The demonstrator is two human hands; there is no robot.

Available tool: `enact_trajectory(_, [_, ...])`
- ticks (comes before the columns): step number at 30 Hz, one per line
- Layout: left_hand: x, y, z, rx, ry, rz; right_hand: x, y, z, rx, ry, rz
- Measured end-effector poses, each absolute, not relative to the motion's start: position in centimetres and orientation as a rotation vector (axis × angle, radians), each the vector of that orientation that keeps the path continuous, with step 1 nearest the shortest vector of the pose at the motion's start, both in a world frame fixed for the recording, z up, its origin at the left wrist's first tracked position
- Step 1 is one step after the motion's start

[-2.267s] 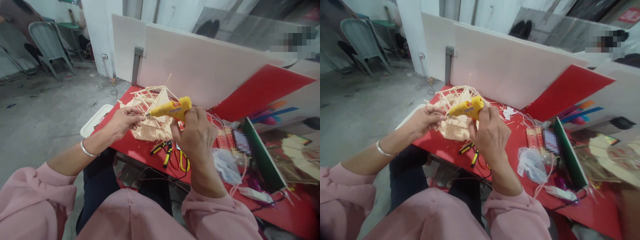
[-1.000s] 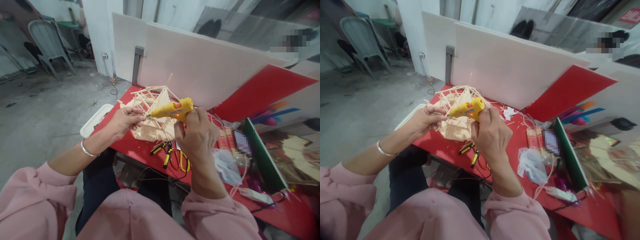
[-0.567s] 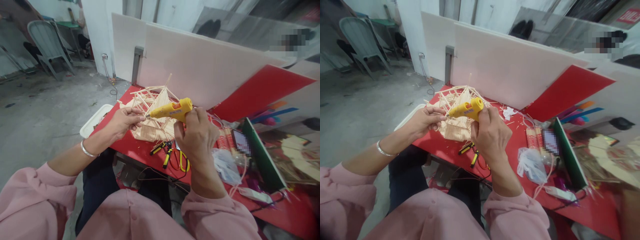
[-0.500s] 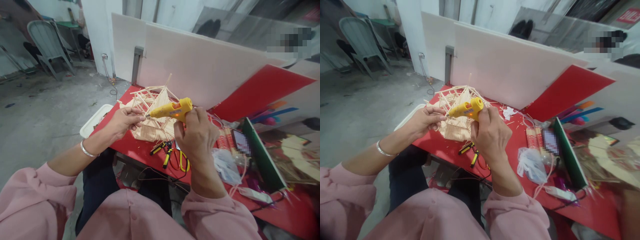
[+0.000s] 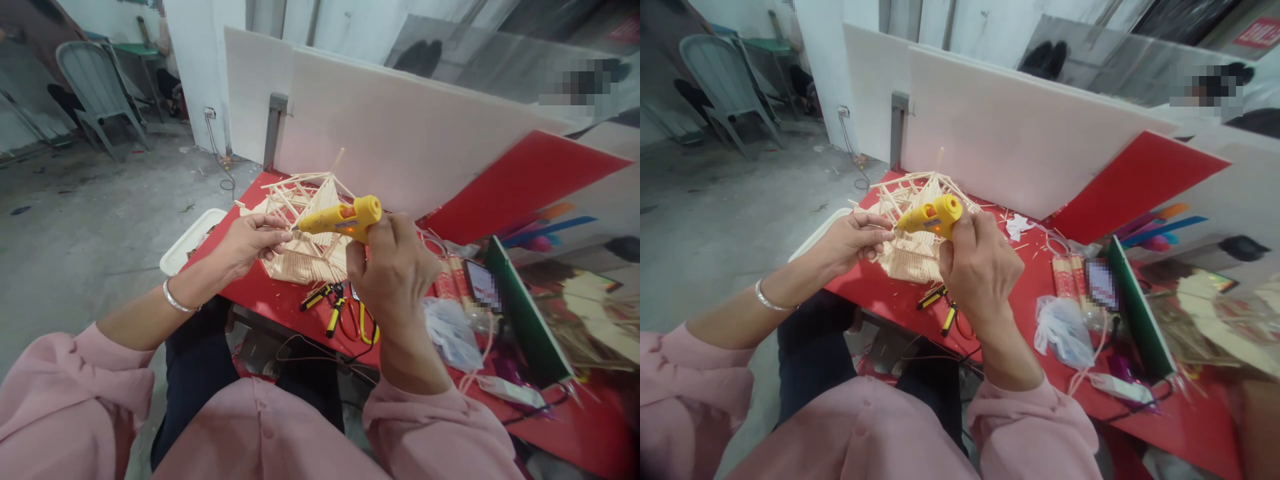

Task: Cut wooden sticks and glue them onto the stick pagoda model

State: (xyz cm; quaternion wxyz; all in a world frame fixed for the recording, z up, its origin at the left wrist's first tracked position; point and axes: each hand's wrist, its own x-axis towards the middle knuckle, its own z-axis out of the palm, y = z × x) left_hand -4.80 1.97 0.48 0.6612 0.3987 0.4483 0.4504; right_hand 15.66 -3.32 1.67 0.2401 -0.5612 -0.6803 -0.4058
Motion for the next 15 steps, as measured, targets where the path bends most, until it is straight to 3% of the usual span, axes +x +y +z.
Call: enact_trajectory(15, [-4.79, 2.27, 0.51, 0.915, 1.019, 0.973, 15.87, -3.89, 2.03, -1.463, -1.875, -1.161])
